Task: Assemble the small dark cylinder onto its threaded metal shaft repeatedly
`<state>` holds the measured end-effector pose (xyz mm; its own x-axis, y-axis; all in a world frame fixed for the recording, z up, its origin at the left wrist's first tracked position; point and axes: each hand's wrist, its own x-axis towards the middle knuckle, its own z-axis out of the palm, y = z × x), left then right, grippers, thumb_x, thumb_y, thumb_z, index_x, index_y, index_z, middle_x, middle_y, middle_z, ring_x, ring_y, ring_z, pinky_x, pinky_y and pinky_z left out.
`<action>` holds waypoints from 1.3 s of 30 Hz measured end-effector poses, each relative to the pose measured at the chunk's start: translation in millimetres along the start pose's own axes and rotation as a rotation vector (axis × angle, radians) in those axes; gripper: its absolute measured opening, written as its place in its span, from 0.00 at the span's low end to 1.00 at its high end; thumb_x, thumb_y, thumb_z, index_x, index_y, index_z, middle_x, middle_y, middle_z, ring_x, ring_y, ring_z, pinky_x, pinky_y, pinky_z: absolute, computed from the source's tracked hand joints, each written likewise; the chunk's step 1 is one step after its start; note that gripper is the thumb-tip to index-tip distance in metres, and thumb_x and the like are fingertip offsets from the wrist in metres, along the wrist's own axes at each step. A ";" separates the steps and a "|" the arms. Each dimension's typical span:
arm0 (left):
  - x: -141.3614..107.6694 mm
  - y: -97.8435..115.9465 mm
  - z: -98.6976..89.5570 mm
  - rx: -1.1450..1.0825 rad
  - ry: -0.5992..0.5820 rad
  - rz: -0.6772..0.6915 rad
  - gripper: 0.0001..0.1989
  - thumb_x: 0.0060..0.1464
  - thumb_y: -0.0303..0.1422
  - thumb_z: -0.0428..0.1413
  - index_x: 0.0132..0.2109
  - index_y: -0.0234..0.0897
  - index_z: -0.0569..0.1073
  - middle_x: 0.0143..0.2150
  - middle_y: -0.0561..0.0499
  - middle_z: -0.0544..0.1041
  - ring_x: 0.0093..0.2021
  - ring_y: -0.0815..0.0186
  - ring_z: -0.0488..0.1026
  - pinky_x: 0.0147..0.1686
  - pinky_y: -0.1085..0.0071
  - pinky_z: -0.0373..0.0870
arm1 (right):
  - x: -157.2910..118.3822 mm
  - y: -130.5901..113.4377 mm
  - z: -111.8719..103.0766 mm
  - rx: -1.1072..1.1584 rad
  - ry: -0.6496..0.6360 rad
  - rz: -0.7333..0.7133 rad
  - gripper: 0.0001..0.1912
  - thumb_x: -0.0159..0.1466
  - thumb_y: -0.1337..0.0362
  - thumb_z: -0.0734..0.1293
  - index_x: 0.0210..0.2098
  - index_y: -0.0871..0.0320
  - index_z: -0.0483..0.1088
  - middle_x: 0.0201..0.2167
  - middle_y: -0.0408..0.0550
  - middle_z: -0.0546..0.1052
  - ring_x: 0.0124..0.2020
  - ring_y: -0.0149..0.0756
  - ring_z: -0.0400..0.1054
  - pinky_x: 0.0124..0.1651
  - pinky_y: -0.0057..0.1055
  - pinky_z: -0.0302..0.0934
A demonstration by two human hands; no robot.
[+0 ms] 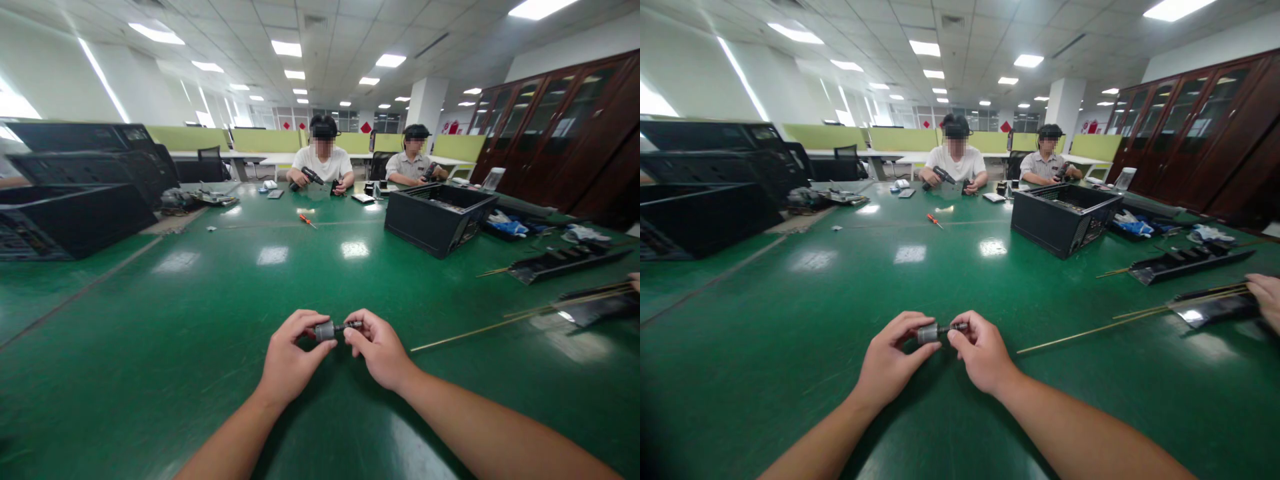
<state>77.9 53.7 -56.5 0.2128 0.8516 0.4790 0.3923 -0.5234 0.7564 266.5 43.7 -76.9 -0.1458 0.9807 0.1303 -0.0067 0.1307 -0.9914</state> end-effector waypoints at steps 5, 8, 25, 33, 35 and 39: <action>-0.2 -1.2 0.2 -0.019 0.007 -0.012 0.14 0.49 0.31 0.65 0.45 0.42 0.78 0.43 0.49 0.75 0.41 0.64 0.74 0.39 0.69 0.72 | -0.2 -0.4 0.3 0.020 0.004 -0.001 0.10 0.63 0.60 0.66 0.41 0.59 0.68 0.26 0.41 0.72 0.23 0.28 0.65 0.28 0.26 0.59; 0.3 -0.8 0.0 -0.013 0.014 -0.008 0.13 0.48 0.32 0.65 0.44 0.41 0.78 0.42 0.48 0.75 0.41 0.63 0.74 0.39 0.69 0.73 | -0.2 -0.6 0.7 0.033 0.000 0.002 0.10 0.63 0.60 0.66 0.41 0.59 0.68 0.26 0.41 0.71 0.23 0.28 0.65 0.27 0.26 0.59; 1.1 -1.1 -0.2 -0.058 0.028 -0.046 0.13 0.48 0.32 0.65 0.43 0.41 0.78 0.42 0.48 0.75 0.41 0.63 0.75 0.39 0.69 0.73 | -0.6 -0.5 0.7 0.028 -0.009 0.010 0.12 0.65 0.58 0.64 0.44 0.59 0.65 0.23 0.40 0.72 0.21 0.28 0.64 0.26 0.26 0.58; -0.6 -1.9 -0.3 -0.077 0.037 -0.054 0.13 0.49 0.32 0.64 0.44 0.40 0.78 0.42 0.48 0.75 0.41 0.63 0.75 0.39 0.69 0.74 | -0.1 1.8 0.7 0.027 0.020 0.004 0.13 0.65 0.57 0.63 0.45 0.59 0.65 0.23 0.40 0.71 0.20 0.29 0.64 0.24 0.25 0.58; -0.2 -2.2 -0.5 -0.084 0.035 -0.062 0.13 0.49 0.32 0.65 0.44 0.41 0.78 0.42 0.48 0.75 0.41 0.63 0.75 0.39 0.69 0.74 | -0.1 2.2 0.9 0.025 0.028 0.002 0.13 0.65 0.57 0.63 0.45 0.59 0.65 0.23 0.40 0.72 0.20 0.29 0.64 0.24 0.25 0.58; 1.2 -2.4 -0.7 -0.090 0.035 -0.071 0.13 0.48 0.32 0.65 0.44 0.41 0.78 0.43 0.49 0.75 0.41 0.63 0.75 0.40 0.69 0.74 | 0.4 2.7 0.8 0.028 0.043 0.000 0.13 0.65 0.57 0.63 0.45 0.58 0.65 0.24 0.40 0.72 0.20 0.29 0.64 0.25 0.26 0.58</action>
<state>76.6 55.9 -57.4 0.1550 0.8861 0.4368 0.3229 -0.4633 0.8253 265.7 44.4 -79.6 -0.1026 0.9862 0.1299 -0.0342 0.1270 -0.9913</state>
